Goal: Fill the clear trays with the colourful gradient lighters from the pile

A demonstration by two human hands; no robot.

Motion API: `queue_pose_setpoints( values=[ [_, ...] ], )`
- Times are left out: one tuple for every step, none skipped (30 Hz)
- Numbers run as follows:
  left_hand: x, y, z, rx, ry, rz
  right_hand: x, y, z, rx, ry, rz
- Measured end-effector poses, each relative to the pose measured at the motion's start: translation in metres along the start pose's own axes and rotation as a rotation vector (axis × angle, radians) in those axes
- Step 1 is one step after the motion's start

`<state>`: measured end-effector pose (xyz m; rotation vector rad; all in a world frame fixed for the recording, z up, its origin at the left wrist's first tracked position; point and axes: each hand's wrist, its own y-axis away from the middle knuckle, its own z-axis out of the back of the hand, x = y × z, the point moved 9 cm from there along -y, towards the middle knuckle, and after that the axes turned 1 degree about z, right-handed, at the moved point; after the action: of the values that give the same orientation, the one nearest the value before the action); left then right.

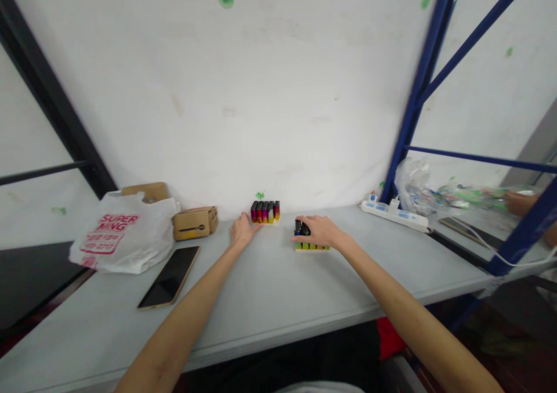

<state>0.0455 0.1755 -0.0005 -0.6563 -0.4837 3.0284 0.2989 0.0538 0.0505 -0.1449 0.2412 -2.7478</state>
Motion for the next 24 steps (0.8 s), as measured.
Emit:
queue_pose_setpoints(
  values=[
    [-0.001,0.001,0.000,0.018,-0.023,0.003,0.002,0.000,0.000,-0.003,0.006,-0.009],
    [-0.003,0.001,-0.001,0.039,-0.040,0.005,0.004,-0.001,0.000,-0.007,0.016,-0.020],
    [-0.005,0.001,-0.002,0.058,-0.051,0.008,0.007,-0.001,-0.001,-0.012,0.028,-0.035],
    [-0.006,0.000,-0.004,0.074,-0.057,0.012,0.010,-0.002,-0.001,-0.020,0.042,-0.052],
    [-0.007,0.000,-0.005,0.084,-0.058,0.016,0.013,-0.003,-0.002,-0.030,0.054,-0.072],
    [-0.009,-0.001,-0.006,0.089,-0.057,0.020,0.017,-0.004,-0.002,-0.039,0.061,-0.093],
    [-0.010,-0.002,-0.007,0.091,-0.054,0.025,0.020,-0.005,-0.003,-0.046,0.063,-0.117],
    [-0.011,-0.004,-0.009,0.094,-0.051,0.030,0.022,-0.007,-0.004,-0.052,0.060,-0.140],
    [-0.012,-0.004,-0.010,0.097,-0.048,0.035,0.025,-0.008,-0.006,-0.054,0.055,-0.162],
    [-0.013,-0.005,-0.011,0.099,-0.045,0.037,0.026,-0.010,-0.007,-0.053,0.050,-0.182],
    [-0.014,-0.005,-0.011,0.100,-0.043,0.039,0.027,-0.011,-0.008,-0.050,0.049,-0.200],
    [-0.015,-0.004,-0.011,0.098,-0.041,0.037,0.027,-0.012,-0.009,-0.047,0.050,-0.212],
    [-0.017,-0.003,-0.011,0.095,-0.039,0.029,0.027,-0.012,-0.009,-0.044,0.052,-0.219],
    [-0.019,-0.001,-0.011,0.092,-0.039,0.023,0.027,-0.012,-0.009,-0.043,0.055,-0.220],
    [-0.022,0.001,-0.010,0.089,-0.038,0.011,0.027,-0.012,-0.009,-0.045,0.057,-0.215],
    [-0.026,0.005,-0.010,0.090,-0.036,-0.006,0.028,-0.012,-0.008,-0.051,0.059,-0.207],
    [-0.029,0.009,-0.011,0.100,-0.035,-0.017,0.028,-0.011,-0.007,-0.057,0.062,-0.200],
    [-0.034,0.013,-0.012,0.120,-0.027,-0.047,0.029,-0.011,-0.006,-0.063,0.066,-0.195],
    [-0.040,0.019,-0.014,0.146,-0.016,-0.088,0.030,-0.011,-0.005,-0.071,0.071,-0.193],
    [-0.046,0.026,-0.017,0.178,0.001,-0.137,0.031,-0.011,-0.004,-0.080,0.076,-0.196],
    [-0.053,0.033,-0.019,0.213,0.021,-0.195,0.032,-0.011,-0.004,-0.088,0.080,-0.205],
    [-0.058,0.041,-0.020,0.244,0.045,-0.251,0.034,-0.011,-0.004,-0.096,0.080,-0.219],
    [-0.062,0.048,-0.020,0.270,0.067,-0.294,0.036,-0.012,-0.004,-0.106,0.077,-0.236],
    [-0.067,0.055,-0.020,0.298,0.096,-0.341,0.038,-0.012,-0.003,-0.118,0.071,-0.255]
  ],
)
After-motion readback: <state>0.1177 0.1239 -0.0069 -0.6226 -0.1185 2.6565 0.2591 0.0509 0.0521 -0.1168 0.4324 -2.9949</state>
